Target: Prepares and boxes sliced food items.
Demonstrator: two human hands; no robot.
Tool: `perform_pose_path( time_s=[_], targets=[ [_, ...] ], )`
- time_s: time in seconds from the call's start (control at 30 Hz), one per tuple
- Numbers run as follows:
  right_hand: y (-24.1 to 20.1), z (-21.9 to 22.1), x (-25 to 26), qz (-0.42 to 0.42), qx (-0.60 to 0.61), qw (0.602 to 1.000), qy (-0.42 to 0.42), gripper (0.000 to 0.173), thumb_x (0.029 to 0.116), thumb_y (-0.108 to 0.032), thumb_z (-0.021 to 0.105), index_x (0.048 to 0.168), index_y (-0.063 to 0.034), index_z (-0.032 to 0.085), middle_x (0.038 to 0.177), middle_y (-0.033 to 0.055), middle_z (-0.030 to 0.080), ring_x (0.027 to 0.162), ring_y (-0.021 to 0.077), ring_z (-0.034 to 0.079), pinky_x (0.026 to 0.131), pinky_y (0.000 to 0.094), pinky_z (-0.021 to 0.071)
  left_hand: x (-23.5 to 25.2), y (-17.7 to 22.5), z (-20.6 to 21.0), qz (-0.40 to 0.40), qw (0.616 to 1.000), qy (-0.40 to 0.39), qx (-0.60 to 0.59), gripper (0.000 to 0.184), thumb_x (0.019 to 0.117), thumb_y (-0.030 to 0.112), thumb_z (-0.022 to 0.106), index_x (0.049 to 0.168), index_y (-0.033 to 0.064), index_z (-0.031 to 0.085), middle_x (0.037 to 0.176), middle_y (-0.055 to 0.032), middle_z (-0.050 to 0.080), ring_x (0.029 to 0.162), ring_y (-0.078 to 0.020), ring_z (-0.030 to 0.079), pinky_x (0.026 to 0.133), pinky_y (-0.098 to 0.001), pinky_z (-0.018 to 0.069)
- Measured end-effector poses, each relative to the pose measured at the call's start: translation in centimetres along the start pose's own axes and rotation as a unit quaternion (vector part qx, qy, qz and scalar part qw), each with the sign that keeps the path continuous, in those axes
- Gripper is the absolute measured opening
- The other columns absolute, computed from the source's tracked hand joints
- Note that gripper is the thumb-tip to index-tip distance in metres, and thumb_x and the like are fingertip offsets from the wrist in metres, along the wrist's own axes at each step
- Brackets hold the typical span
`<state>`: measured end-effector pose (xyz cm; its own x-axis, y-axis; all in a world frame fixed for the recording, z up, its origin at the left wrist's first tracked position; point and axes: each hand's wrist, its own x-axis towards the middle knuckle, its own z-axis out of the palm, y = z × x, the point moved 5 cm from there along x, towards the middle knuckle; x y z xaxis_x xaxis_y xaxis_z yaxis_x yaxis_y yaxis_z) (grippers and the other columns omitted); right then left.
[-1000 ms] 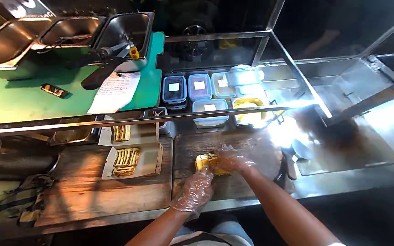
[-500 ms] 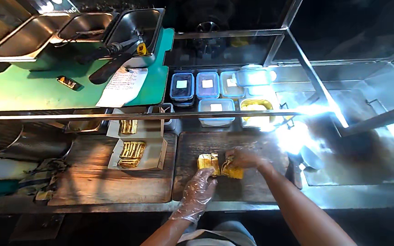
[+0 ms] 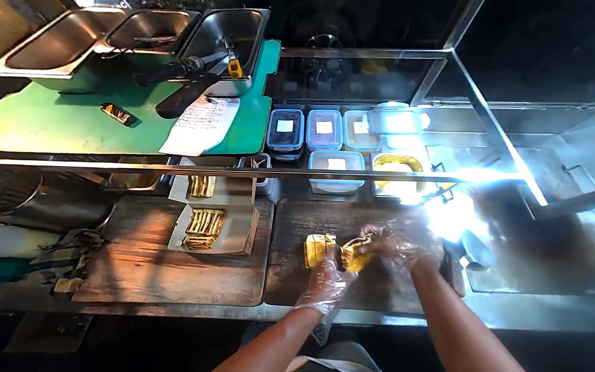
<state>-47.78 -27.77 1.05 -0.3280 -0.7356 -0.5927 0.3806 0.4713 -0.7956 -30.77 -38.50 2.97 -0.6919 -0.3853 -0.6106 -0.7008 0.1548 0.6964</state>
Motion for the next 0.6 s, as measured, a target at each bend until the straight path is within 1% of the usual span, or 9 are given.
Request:
perform_pose_path(
  time_s=[0.1, 0.17, 0.23, 0.3, 0.37, 0.43, 0.53, 0.57, 0.6],
  targets=[
    [-0.1, 1.1, 0.3, -0.029, 0.033, 0.999, 0.005, 0.033, 0.0758, 0.012, 0.078, 0.103, -0.0031, 0.068, 0.093, 0.0081, 0.071, 0.082, 0.0153, 0.068, 0.074, 0.0336, 0.0598, 0.5, 0.5, -0.7, 0.023, 0.997, 0.032, -0.074, 0.048, 0.0838, 0.027, 0.08, 0.124, 0.0048, 0.066, 0.11, -0.0103, 0.072, 0.102, -0.0169, 0.07, 0.094, -0.0365, 0.0565],
    [-0.9, 2.3, 0.7, -0.063, 0.027, 0.998, -0.016, 0.033, 0.0749, 0.008, 0.081, 0.103, -0.0048, 0.069, 0.094, 0.0078, 0.071, 0.083, 0.0152, 0.067, 0.073, 0.0336, 0.059, -0.3, 0.2, -2.7, 0.034, 0.993, 0.051, -0.102, 0.04, 0.0841, 0.026, 0.08, 0.118, 0.0064, 0.069, 0.104, -0.0071, 0.073, 0.093, -0.0135, 0.071, 0.087, -0.0335, 0.0594],
    [-3.2, 5.5, 1.5, -0.098, -0.008, 0.994, -0.042, 0.03, 0.0763, 0.004, 0.082, 0.102, -0.0052, 0.07, 0.097, 0.0071, 0.071, 0.088, 0.0162, 0.068, 0.078, 0.0355, 0.06, -1.6, -0.7, -6.1, 0.051, 0.991, 0.089, -0.085, 0.04, 0.0843, 0.028, 0.079, 0.119, 0.0089, 0.071, 0.106, -0.0036, 0.074, 0.099, -0.0094, 0.07, 0.093, -0.0303, 0.0574],
    [-6.0, 10.3, 2.8, -0.147, -0.069, 0.986, -0.045, 0.028, 0.0782, 0.001, 0.083, 0.103, -0.0057, 0.072, 0.1, 0.0057, 0.073, 0.092, 0.0166, 0.07, 0.084, 0.0367, 0.0609, -3.1, -2.2, -10.8, 0.079, 0.984, 0.159, -0.036, 0.043, 0.0852, 0.031, 0.077, 0.122, 0.0092, 0.072, 0.11, -0.0043, 0.074, 0.105, -0.0107, 0.069, 0.099, -0.0326, 0.055],
    [-8.6, 16.0, 4.5, -0.224, -0.13, 0.965, -0.048, 0.026, 0.0816, -0.001, 0.081, 0.105, -0.0073, 0.072, 0.101, 0.0032, 0.073, 0.094, 0.0137, 0.07, 0.085, 0.035, 0.0613, -4.6, -4.1, -16.1, 0.119, 0.964, 0.237, 0.004, 0.039, 0.0863, 0.026, 0.077, 0.12, 0.0077, 0.072, 0.109, -0.0066, 0.075, 0.103, -0.0133, 0.071, 0.097, -0.0352, 0.0566],
    [-10.9, 22.1, 6.9, -0.322, -0.162, 0.931, -0.053, 0.023, 0.0832, 0.002, 0.078, 0.104, -0.0049, 0.072, 0.103, 0.0056, 0.072, 0.097, 0.0144, 0.069, 0.088, 0.0354, 0.0601, -6.0, -6.0, -21.9, 0.146, 0.942, 0.297, 0.057, 0.034, 0.0877, 0.02, 0.077, 0.119, 0.0071, 0.073, 0.109, -0.0086, 0.075, 0.102, -0.0161, 0.071, 0.096, -0.0375, 0.0573],
    [-13.1, 28.8, 11.3, -0.419, -0.266, 0.868, -0.023, 0.023, 0.0831, 0.004, 0.074, 0.104, -0.0031, 0.075, 0.114, 0.0128, 0.07, 0.114, 0.0236, 0.064, 0.102, 0.0423, 0.0533, -5.0, -9.6, -28.4, 0.162, 0.914, 0.34, 0.151, 0.034, 0.0891, 0.013, 0.073, 0.122, 0.0047, 0.071, 0.117, -0.0139, 0.073, 0.109, -0.0247, 0.07, 0.099, -0.0436, 0.0554],
    [-13.1, 29.9, 12.6, -0.425, -0.336, 0.841, 0.0, 0.025, 0.083, 0.002, 0.075, 0.106, -0.0076, 0.076, 0.12, 0.0116, 0.069, 0.119, 0.0242, 0.063, 0.105, 0.0439, 0.0523, -3.8, -11.0, -29.3, 0.164, 0.909, 0.335, 0.185, 0.035, 0.0905, 0.014, 0.071, 0.124, 0.0047, 0.071, 0.118, -0.0151, 0.072, 0.109, -0.0271, 0.07, 0.099, -0.0451, 0.0557],
    [-12.8, 30.3, 13.6, -0.394, -0.424, 0.815, 0.019, 0.031, 0.0848, -0.004, 0.075, 0.114, -0.0152, 0.076, 0.13, 0.0095, 0.066, 0.128, 0.025, 0.058, 0.108, 0.0467, 0.05, -2.5, -12.4, -29.6, 0.166, 0.91, 0.311, 0.221, 0.036, 0.0931, 0.017, 0.068, 0.128, 0.0056, 0.069, 0.121, -0.0155, 0.071, 0.11, -0.0283, 0.07, 0.098, -0.0461, 0.056]
  ],
)
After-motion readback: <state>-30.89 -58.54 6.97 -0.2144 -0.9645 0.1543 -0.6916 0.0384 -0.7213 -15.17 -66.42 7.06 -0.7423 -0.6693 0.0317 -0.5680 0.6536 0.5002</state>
